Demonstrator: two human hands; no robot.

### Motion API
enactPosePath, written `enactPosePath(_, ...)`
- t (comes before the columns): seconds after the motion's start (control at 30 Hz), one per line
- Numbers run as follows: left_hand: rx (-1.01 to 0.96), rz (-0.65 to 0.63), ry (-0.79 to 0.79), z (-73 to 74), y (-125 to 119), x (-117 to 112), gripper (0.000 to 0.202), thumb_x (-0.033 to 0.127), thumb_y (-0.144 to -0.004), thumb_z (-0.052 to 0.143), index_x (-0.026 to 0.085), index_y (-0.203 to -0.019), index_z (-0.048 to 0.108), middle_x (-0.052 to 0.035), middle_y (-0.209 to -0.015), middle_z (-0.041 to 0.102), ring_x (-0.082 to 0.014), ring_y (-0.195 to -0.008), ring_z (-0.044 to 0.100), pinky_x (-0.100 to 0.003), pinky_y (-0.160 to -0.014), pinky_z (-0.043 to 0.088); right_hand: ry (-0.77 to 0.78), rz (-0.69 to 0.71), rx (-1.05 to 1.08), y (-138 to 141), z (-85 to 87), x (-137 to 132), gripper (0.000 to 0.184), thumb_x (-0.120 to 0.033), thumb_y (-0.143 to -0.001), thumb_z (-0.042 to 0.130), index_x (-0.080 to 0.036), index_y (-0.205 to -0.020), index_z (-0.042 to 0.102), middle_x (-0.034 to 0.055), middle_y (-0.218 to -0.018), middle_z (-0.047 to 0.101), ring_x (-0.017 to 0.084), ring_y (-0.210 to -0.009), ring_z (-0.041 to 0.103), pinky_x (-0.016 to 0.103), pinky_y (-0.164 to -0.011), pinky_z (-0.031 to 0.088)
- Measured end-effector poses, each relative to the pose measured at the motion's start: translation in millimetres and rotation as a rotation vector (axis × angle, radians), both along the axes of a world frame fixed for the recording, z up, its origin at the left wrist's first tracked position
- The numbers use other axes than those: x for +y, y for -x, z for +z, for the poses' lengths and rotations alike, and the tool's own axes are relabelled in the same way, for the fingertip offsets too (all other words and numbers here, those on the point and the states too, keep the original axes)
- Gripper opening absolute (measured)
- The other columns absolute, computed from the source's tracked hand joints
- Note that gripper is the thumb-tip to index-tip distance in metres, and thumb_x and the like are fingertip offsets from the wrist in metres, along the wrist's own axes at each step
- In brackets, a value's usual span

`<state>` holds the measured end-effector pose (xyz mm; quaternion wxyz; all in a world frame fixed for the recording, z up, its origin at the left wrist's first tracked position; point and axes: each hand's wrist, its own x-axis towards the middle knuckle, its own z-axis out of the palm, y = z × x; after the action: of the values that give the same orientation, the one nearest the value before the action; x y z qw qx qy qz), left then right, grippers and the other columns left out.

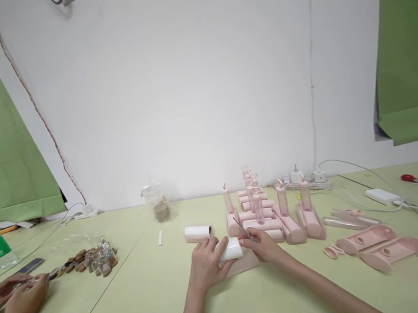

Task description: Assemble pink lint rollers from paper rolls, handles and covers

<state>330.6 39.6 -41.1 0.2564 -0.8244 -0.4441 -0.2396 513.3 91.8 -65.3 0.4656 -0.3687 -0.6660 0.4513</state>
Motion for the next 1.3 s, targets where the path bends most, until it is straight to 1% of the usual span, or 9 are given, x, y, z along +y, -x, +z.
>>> enactPosePath(0.1, 0.027, 0.001, -0.004, 0.3, -1.1, -0.4, 0.037, 0.043, -0.077, 0.047, 0.021, -0.106, 0.049, -0.0047, -0.082, 0.058, -0.0193, -0.070, 0.052, -0.028, -0.056, 0.035, 0.012, 0.001, 0.006, 0.8, -0.6, -0.9, 0.026, -0.038, -0.064, 0.055, -0.014, -0.076, 0.056, 0.0008, -0.064, 0.055, 0.015, -0.059, 0.051, 0.025, -0.054, 0.038)
enactPosePath(0.17, 0.043, -0.011, -0.020, 0.6, -2.0, -0.4, 0.036, 0.042, -0.077, 0.046, 0.021, -0.107, 0.049, -0.0048, -0.082, 0.058, -0.0194, -0.070, 0.052, -0.028, -0.056, 0.035, 0.004, 0.007, 0.011, 0.1, 0.6, -2.0, 0.026, -0.034, -0.063, 0.056, -0.015, -0.081, 0.056, 0.0014, -0.069, 0.056, 0.016, -0.064, 0.052, 0.026, -0.058, 0.039)
enactPosePath(0.3, 0.043, -0.029, -0.037, 0.7, -4.1, -0.1, 0.037, 0.042, -0.078, 0.045, 0.020, -0.109, 0.048, -0.0054, -0.083, 0.058, -0.0193, -0.070, 0.052, -0.028, -0.056, 0.034, -0.023, 0.028, 0.013, -2.8, 4.3, -3.0, 0.018, -0.027, -0.061, 0.055, -0.015, -0.074, 0.057, 0.0027, -0.073, 0.057, 0.019, -0.074, 0.052, 0.029, -0.069, 0.039)
enactPosePath(0.47, 0.037, -0.034, -0.039, 1.5, -6.2, -1.6, 0.037, 0.041, -0.078, 0.045, 0.020, -0.108, 0.048, -0.0052, -0.081, 0.058, -0.0190, -0.069, 0.052, -0.027, -0.055, 0.033, -0.025, 0.048, 0.005, -4.2, 8.3, -3.6, 0.017, -0.026, -0.060, 0.053, -0.015, -0.072, 0.056, 0.0027, -0.072, 0.056, 0.019, -0.075, 0.052, 0.029, -0.069, 0.038)
enactPosePath(0.6, 0.054, -0.034, -0.029, 0.1, -6.7, -3.3, 0.037, 0.042, -0.078, 0.045, 0.020, -0.108, 0.048, -0.0045, -0.080, 0.058, -0.0193, -0.070, 0.053, -0.028, -0.055, 0.033, 0.002, 0.048, -0.010, -2.8, 11.1, -7.1, 0.013, -0.023, -0.058, 0.050, -0.016, -0.069, 0.052, 0.0008, -0.068, 0.053, 0.016, -0.071, 0.050, 0.026, -0.064, 0.038)
enactPosePath(0.7, 0.077, -0.031, -0.029, -2.8, -6.5, -3.1, 0.037, 0.041, -0.078, 0.045, 0.021, -0.109, 0.047, -0.0044, -0.081, 0.058, -0.0196, -0.071, 0.053, -0.028, -0.055, 0.033, 0.043, 0.052, -0.042, -2.9, 13.9, -11.1, 0.012, -0.021, -0.056, 0.048, -0.016, -0.067, 0.049, -0.0022, -0.062, 0.049, 0.012, -0.058, 0.047, 0.022, -0.052, 0.036)
enactPosePath(0.87, 0.079, -0.057, -0.026, -4.4, -6.7, -1.8, 0.038, 0.042, -0.078, 0.045, 0.021, -0.109, 0.047, -0.0042, -0.080, 0.058, -0.0191, -0.069, 0.053, -0.028, -0.055, 0.034, 0.144, 0.077, -0.120, -7.2, 21.9, -17.3, 0.013, -0.023, -0.060, 0.048, -0.016, -0.072, 0.047, -0.0068, -0.055, 0.042, 0.004, -0.035, 0.027, 0.018, -0.032, 0.019)
enactPosePath(1.1, 0.079, -0.077, -0.042, -1.6, -8.2, -3.6, 0.037, 0.042, -0.079, 0.044, 0.020, -0.109, 0.047, -0.0049, -0.081, 0.059, -0.0189, -0.069, 0.053, -0.027, -0.054, 0.034, 0.191, 0.098, -0.170, -11.1, 37.5, -25.0, 0.011, -0.019, -0.062, 0.047, -0.016, -0.072, 0.047, -0.0080, -0.054, 0.041, 0.002, -0.034, 0.023, 0.017, -0.033, 0.017)
enactPosePath(1.3, 0.106, -0.034, -0.022, -2.2, -9.7, -4.0, 0.037, 0.042, -0.079, 0.043, 0.020, -0.109, 0.048, -0.0062, -0.080, 0.058, -0.0191, -0.070, 0.053, -0.028, -0.055, 0.035, 0.185, 0.064, -0.196, -8.7, 37.1, -23.8, 0.016, -0.020, -0.060, 0.048, -0.016, -0.076, 0.049, -0.0058, -0.060, 0.045, 0.003, -0.037, 0.027, 0.018, -0.035, 0.020)
